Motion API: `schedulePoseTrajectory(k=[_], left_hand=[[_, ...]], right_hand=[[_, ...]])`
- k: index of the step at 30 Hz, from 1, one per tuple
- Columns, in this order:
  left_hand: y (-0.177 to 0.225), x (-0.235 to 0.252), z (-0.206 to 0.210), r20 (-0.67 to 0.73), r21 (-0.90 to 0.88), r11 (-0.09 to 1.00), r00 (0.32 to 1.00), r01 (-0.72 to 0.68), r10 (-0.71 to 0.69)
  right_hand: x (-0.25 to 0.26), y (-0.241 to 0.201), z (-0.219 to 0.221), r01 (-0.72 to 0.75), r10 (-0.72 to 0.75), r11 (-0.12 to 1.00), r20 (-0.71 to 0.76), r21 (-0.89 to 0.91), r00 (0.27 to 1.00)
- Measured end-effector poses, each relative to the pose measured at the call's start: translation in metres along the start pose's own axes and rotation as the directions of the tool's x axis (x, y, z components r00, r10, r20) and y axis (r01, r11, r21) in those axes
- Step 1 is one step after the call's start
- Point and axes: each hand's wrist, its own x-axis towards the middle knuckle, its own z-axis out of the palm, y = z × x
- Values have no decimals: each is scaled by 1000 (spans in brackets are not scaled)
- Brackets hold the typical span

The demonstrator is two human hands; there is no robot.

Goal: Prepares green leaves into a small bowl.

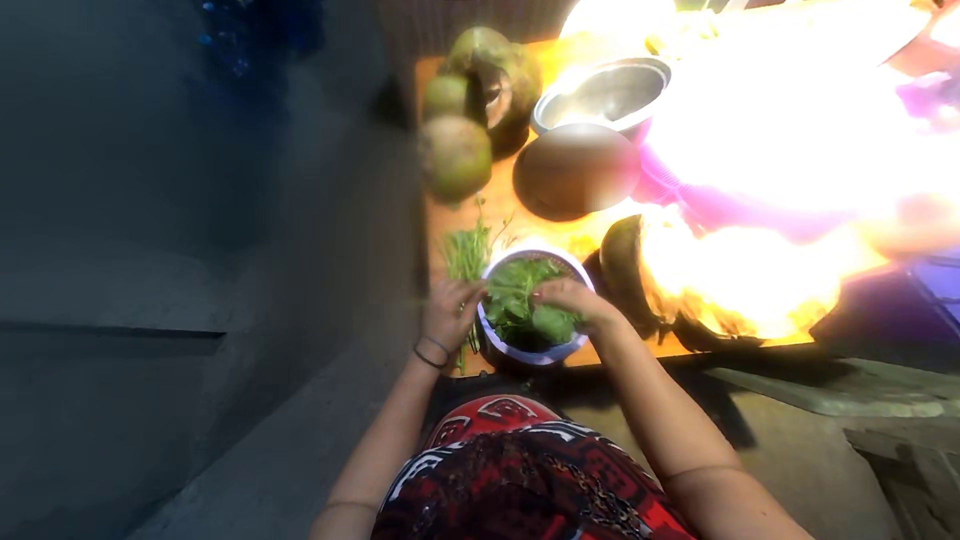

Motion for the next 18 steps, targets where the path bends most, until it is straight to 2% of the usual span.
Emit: schedulePoseTrajectory(k=[2, 4, 6, 10, 13, 15, 16, 18], left_hand=[[5, 0, -3, 59, 5, 995, 993, 101, -101], [13, 0, -3, 170, -27, 981, 968, 193, -186], [20, -1, 4, 225, -42, 973, 951, 227, -212], [28, 0, 10, 198, -53, 975, 959, 215, -201], [26, -2, 0, 164, -55, 958, 949, 281, -269], [19, -4, -10, 172, -79, 900, 895, 429, -412], [16, -3, -15, 190, -101, 844, 843, 526, -503], [14, -2, -17, 202, -166, 726, 744, 667, -637]], right_hand=[[3, -5, 13, 17, 2, 997, -261, 70, 965], [13, -6, 18, 97, 9, 974, -457, 206, 889], [21, -8, 25, 171, 31, 939, -570, 297, 821], [29, -13, 36, 258, 66, 902, -702, 346, 709], [27, -13, 10, 365, 21, 889, -821, 276, 570], [22, -15, -17, 406, -112, 905, -849, 128, 516], [17, -20, -22, 384, -176, 922, -832, 49, 527], [4, -30, -14, 227, -246, 965, -748, -130, 616]])
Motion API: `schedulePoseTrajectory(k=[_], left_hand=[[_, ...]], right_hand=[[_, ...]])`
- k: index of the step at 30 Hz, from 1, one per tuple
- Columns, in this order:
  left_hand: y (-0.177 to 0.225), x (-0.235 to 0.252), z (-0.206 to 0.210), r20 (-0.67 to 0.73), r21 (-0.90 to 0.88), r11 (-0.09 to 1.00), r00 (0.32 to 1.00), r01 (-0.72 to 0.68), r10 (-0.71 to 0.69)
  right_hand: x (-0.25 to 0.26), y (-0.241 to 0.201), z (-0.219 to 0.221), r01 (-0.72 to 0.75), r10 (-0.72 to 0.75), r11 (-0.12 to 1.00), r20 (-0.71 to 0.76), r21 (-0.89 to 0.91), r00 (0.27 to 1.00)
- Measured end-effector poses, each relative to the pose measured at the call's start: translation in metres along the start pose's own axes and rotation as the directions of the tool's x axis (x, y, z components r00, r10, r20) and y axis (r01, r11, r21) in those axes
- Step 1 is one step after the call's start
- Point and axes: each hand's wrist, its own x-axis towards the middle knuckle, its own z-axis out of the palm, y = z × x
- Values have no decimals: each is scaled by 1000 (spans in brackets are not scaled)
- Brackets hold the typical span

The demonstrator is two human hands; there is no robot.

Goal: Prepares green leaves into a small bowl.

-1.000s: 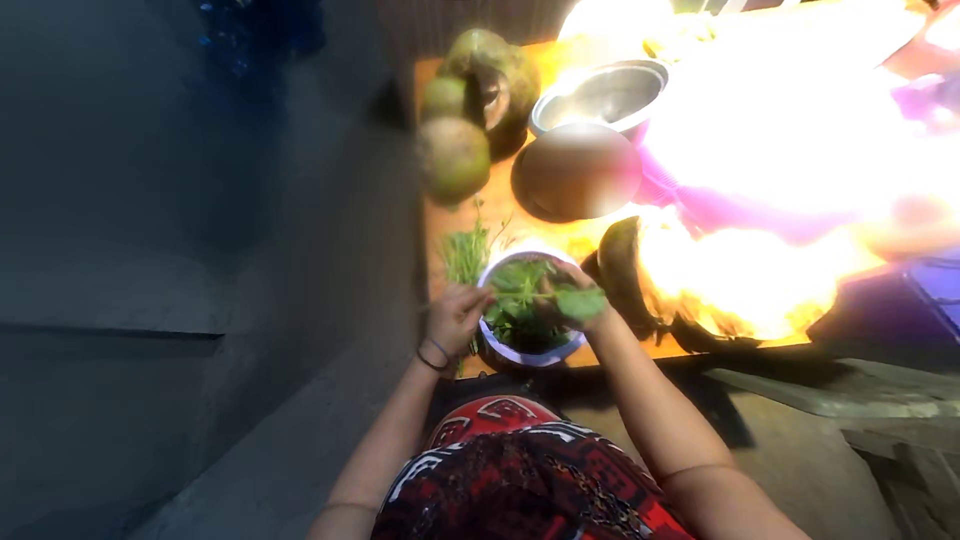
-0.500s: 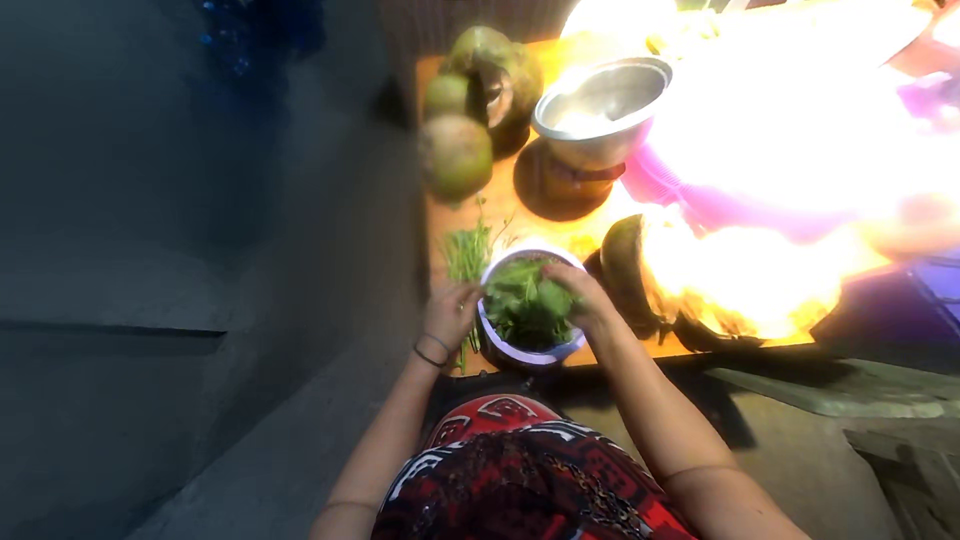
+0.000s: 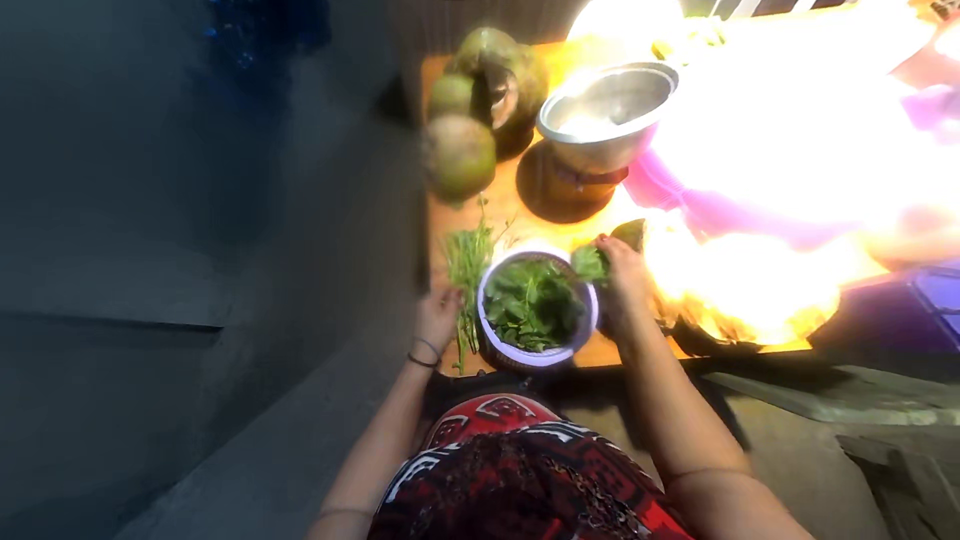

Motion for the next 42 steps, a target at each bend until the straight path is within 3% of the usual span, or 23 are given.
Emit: schedulePoseTrajectory(k=[2, 5, 8, 11, 14, 19, 21, 23, 26, 27, 29, 32, 33, 37, 42], left_hand=[[0, 9, 4, -19, -106, 990, 995, 92, -95], [-10, 35, 20, 26, -235, 965, 993, 119, -116], [-27, 53, 32, 172, -157, 975, 976, 159, -131], [-35, 53, 40, 293, -70, 974, 937, 217, -188], [-45, 53, 45, 320, -59, 974, 929, 217, -187], [-46, 58, 46, 243, -80, 979, 957, 185, -161], [-43, 60, 47, 185, -89, 982, 972, 165, -147], [-41, 58, 48, 122, -61, 988, 984, 139, -131], [-29, 41, 46, 78, 55, 996, 994, 67, -71], [-26, 36, 48, 67, 84, 996, 997, 32, -38], [-23, 30, 55, 63, 115, 993, 998, -37, 30], [-24, 28, 66, 109, 170, 983, 993, -63, 45], [-25, 28, 69, 126, 197, 979, 991, -59, 35], [-30, 28, 69, 174, 252, 959, 981, -129, 87], [-31, 32, 67, 212, 215, 970, 975, -110, 63]], right_hand=[[-4, 3, 1, 58, -14, 959, 155, -278, 988], [2, 27, 4, 224, 11, 736, 343, -638, 939], [-7, 59, 7, 385, -11, 539, 451, -749, 893], [-31, 88, 5, 508, 21, 459, 581, -729, 814], [-57, 109, -2, 673, -56, 405, 718, -619, 694], [-77, 102, -23, 663, 62, 479, 776, -575, 628], [-75, 96, -31, 658, 78, 477, 774, -582, 628], [-70, 85, -37, 624, 65, 463, 726, -629, 684], [-63, 65, -37, 545, -39, 448, 594, -708, 803], [-61, 65, -35, 568, -123, 444, 580, -693, 805], [-58, 73, -29, 689, -250, 409, 653, -598, 715], [-55, 93, -14, 841, -227, 332, 830, -427, 510], [-49, 101, -13, 857, -176, 297, 858, -420, 482], [-15, 108, -21, 793, 23, 229, 817, -565, 576], [-6, 101, -19, 697, 218, 302, 758, -651, 614]])
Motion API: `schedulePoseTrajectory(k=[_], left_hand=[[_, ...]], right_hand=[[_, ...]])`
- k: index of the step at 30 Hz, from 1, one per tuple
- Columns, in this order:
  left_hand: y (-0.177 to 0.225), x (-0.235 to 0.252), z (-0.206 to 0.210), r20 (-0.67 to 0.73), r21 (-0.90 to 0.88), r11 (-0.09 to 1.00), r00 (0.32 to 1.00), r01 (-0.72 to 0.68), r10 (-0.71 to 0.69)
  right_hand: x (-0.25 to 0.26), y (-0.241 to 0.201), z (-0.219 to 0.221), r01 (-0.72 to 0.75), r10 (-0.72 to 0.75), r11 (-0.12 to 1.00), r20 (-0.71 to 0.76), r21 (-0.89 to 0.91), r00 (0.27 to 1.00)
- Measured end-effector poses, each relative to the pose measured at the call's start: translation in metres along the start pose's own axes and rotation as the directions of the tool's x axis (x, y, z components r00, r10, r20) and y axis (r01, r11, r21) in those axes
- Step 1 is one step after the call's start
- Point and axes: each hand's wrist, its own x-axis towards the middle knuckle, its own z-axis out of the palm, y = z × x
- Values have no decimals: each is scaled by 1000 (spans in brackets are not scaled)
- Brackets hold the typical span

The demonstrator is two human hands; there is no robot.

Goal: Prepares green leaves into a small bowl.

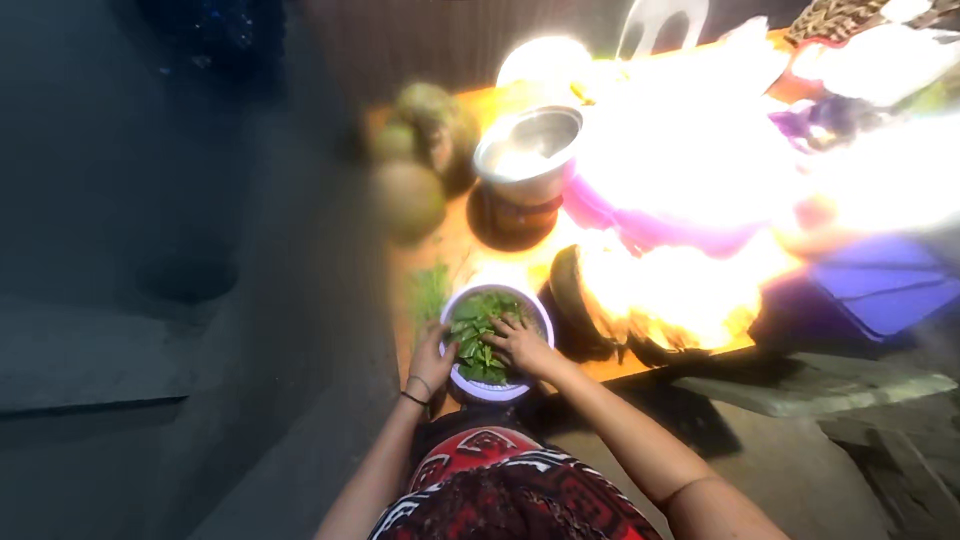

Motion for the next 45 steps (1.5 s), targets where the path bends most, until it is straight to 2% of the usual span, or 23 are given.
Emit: schedulePoseTrajectory(k=[2, 5, 8, 10, 13, 16, 19, 21, 25, 29, 33, 37, 40, 41, 42, 43, 45], left_hand=[[5, 0, -6, -9, -27, 999, 999, 42, -42], [8, -2, -12, -27, -40, 985, 985, 167, -168], [7, -2, -18, 162, -40, 943, 934, 330, -319], [1, -2, -15, 279, -92, 916, 893, 391, -354], [0, -2, -8, 295, -128, 896, 879, 426, -376], [-2, 2, 1, 299, -83, 896, 869, 436, -395], [0, 8, 7, 333, -81, 882, 847, 463, -414], [0, 10, 10, 328, -120, 880, 855, 459, -401], [6, 8, 3, 294, -278, 851, 883, 446, -367], [27, 5, -31, 163, -434, 813, 922, 388, -352], [26, 12, -70, -22, -591, 756, 931, 283, -365], [7, 23, -96, -138, -659, 715, 897, 233, -420], [1, 26, -100, -168, -667, 708, 878, 233, -448], [-1, 25, -98, -162, -674, 698, 874, 240, -458], [-3, 24, -95, -151, -680, 690, 873, 248, -463], [-5, 23, -91, -133, -686, 680, 875, 258, -466], [-8, 23, -84, -108, -698, 662, 874, 272, -473]], right_hand=[[-2, -7, -15, 2, 7, 993, -74, 120, 997], [-11, -15, -23, 58, 13, 974, -310, 218, 951], [-21, -6, -14, 42, 53, 974, -404, 222, 913], [-33, 3, -10, -13, 136, 968, -479, 251, 867], [-51, 13, -3, -92, 262, 950, -598, 299, 758], [-65, 14, 3, -127, 331, 930, -633, 346, 700], [-70, 8, 7, -126, 343, 920, -609, 371, 715], [-71, 3, 8, -113, 327, 924, -604, 365, 726], [-75, -2, 8, -47, 312, 928, -704, 369, 638], [-81, 0, -2, 9, 344, 909, -760, 418, 551], [-80, 3, -25, 37, 427, 840, -701, 541, 571], [-58, 9, -88, 61, 392, 853, -714, 518, 581], [-15, 35, -150, 56, 316, 914, -791, 402, 523], [-1, 40, -172, 12, 340, 914, -780, 406, 526], [13, 43, -194, -30, 421, 877, -736, 479, 530], [28, 46, -212, -34, 548, 781, -658, 624, 517], [61, 62, -240, 34, 785, 458, -422, 888, 453]])
